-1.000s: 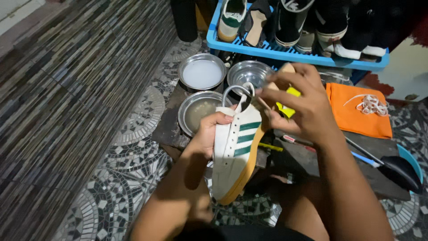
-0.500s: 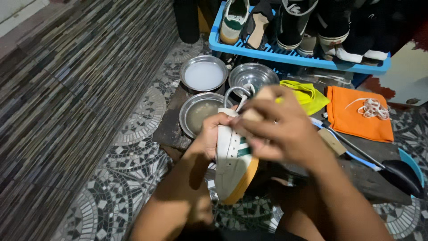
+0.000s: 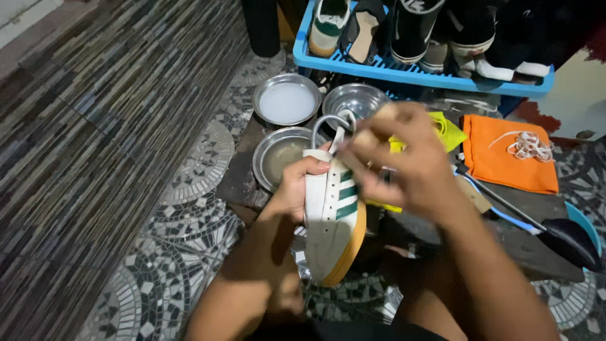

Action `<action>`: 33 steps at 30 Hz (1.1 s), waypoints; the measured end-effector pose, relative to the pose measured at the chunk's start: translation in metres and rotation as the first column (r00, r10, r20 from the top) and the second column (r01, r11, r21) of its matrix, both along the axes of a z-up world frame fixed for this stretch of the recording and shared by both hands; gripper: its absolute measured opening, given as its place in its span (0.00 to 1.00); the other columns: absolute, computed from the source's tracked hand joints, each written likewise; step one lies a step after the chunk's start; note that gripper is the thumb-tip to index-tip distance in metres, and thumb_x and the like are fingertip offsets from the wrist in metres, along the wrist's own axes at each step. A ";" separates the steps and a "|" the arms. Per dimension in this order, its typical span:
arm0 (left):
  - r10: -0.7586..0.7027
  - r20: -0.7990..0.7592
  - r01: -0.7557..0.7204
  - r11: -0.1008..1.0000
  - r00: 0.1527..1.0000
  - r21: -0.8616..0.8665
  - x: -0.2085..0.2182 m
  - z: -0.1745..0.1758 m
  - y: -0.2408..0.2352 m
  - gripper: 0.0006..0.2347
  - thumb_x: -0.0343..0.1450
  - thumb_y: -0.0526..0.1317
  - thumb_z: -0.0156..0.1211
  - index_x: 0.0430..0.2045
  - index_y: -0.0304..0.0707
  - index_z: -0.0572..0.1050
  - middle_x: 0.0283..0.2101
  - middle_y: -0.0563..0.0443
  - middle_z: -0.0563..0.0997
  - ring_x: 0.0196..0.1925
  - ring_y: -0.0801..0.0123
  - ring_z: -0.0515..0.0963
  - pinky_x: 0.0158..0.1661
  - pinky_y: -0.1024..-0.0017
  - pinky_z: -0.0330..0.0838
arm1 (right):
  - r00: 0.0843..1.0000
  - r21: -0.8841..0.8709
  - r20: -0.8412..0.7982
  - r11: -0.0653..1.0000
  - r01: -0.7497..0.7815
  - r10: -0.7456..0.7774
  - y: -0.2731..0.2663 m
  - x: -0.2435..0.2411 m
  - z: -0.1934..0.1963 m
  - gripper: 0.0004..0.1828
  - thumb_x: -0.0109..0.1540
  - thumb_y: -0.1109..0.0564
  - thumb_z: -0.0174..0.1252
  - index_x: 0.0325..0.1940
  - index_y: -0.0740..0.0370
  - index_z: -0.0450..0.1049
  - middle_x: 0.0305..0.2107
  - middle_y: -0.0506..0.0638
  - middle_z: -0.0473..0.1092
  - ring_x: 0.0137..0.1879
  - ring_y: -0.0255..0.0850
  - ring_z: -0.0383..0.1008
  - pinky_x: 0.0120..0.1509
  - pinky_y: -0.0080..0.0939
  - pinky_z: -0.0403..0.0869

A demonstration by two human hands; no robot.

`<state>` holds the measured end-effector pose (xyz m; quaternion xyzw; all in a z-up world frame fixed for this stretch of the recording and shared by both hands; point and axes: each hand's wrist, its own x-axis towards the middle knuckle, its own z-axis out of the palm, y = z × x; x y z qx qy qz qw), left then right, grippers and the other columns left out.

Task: The person scrubs a white sneaker with green stripes using a small brush, then wipes the shoe with an orange cloth. They continue to scrub the shoe with the brush after wiping.

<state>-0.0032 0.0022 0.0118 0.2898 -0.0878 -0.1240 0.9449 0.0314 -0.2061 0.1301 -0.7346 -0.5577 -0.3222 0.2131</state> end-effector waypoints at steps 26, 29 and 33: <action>-0.046 0.099 0.049 0.998 0.994 -0.026 0.007 -0.008 0.012 0.27 0.65 0.38 0.56 0.61 0.33 0.67 0.46 0.34 0.81 0.42 0.52 0.82 0.41 0.60 0.77 | 0.959 0.003 -0.015 0.959 0.282 -0.282 -0.047 0.038 -0.010 0.20 0.64 0.48 0.65 0.59 0.54 0.79 0.59 0.58 0.73 0.65 0.62 0.67 0.63 0.64 0.64; -0.080 0.088 0.086 0.994 0.993 -0.073 0.010 -0.009 0.019 0.28 0.64 0.38 0.56 0.63 0.34 0.67 0.52 0.33 0.80 0.47 0.48 0.82 0.46 0.55 0.77 | 0.946 0.108 -0.102 0.942 0.318 -0.308 -0.064 0.049 -0.014 0.20 0.66 0.54 0.62 0.61 0.63 0.81 0.55 0.60 0.75 0.60 0.57 0.73 0.57 0.57 0.67; -0.089 -0.087 0.066 0.969 0.992 -0.240 0.013 -0.016 0.032 0.26 0.64 0.37 0.56 0.59 0.28 0.73 0.52 0.26 0.82 0.51 0.35 0.83 0.53 0.45 0.79 | 0.848 -0.021 -0.389 0.923 0.383 -0.361 -0.073 0.060 -0.031 0.20 0.66 0.50 0.60 0.58 0.61 0.83 0.49 0.57 0.80 0.52 0.53 0.77 0.48 0.55 0.71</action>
